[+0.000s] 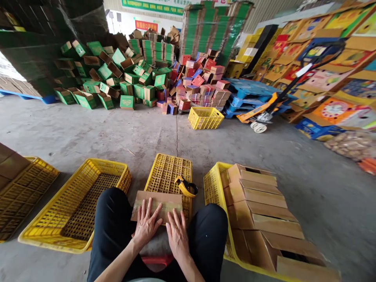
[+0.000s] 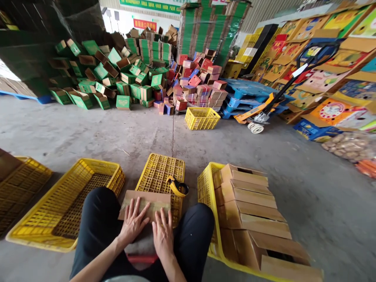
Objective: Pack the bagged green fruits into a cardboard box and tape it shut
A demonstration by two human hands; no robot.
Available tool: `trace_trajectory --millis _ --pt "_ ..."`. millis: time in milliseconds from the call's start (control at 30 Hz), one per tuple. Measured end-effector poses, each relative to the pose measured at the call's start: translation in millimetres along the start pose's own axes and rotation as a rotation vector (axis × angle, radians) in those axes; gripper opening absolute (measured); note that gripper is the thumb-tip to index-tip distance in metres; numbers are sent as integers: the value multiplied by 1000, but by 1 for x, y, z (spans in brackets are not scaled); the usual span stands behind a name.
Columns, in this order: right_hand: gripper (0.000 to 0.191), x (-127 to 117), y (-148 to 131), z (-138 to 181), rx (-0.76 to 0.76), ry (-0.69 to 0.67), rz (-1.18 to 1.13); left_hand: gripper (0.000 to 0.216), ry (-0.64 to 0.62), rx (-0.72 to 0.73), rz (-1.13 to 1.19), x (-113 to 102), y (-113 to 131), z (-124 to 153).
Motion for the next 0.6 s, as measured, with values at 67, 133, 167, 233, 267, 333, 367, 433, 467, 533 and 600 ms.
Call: trace_trajectory --millis 67,133,167,233,267,333,367,433,467,533,600 --pt "48 0 0 -1 -18 -18 -1 69 -5 -5 -6 0 -1 0" --pt "49 -1 1 -2 -43 -44 -4 70 -8 -3 -8 1 0 0" --pt "48 -1 2 -3 -56 -56 -8 70 -8 -1 -7 1 0 0" --pt "47 -3 4 -5 -77 -66 -22 69 -5 1 -4 1 0 0" --pt "46 -4 5 -5 -81 -61 -31 68 -1 0 -3 1 0 0" --pt "44 -6 8 -7 -70 -23 -58 68 5 -2 -2 1 0 -1" --pt "43 -7 9 -7 -55 8 -78 68 8 -3 -4 1 1 -1" --pt "43 -8 15 -7 -3 81 -132 67 9 -8 -8 1 1 -2" --pt "44 -9 18 -7 28 116 -160 68 9 -16 -10 1 1 -2" --pt "47 -9 24 -5 83 164 -207 69 2 -33 -8 2 -2 -3" --pt "49 -8 29 -4 114 182 -240 70 -6 -39 0 3 -5 -1"
Point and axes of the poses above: each hand's wrist, its own z-axis away from the middle knuckle, its own x-axis out of the palm, y = z × x, the point moved 9 cm from there along -z, towards the middle knuckle, and after that the axes turned 5 degrees about -y, right-handed, at the moved point
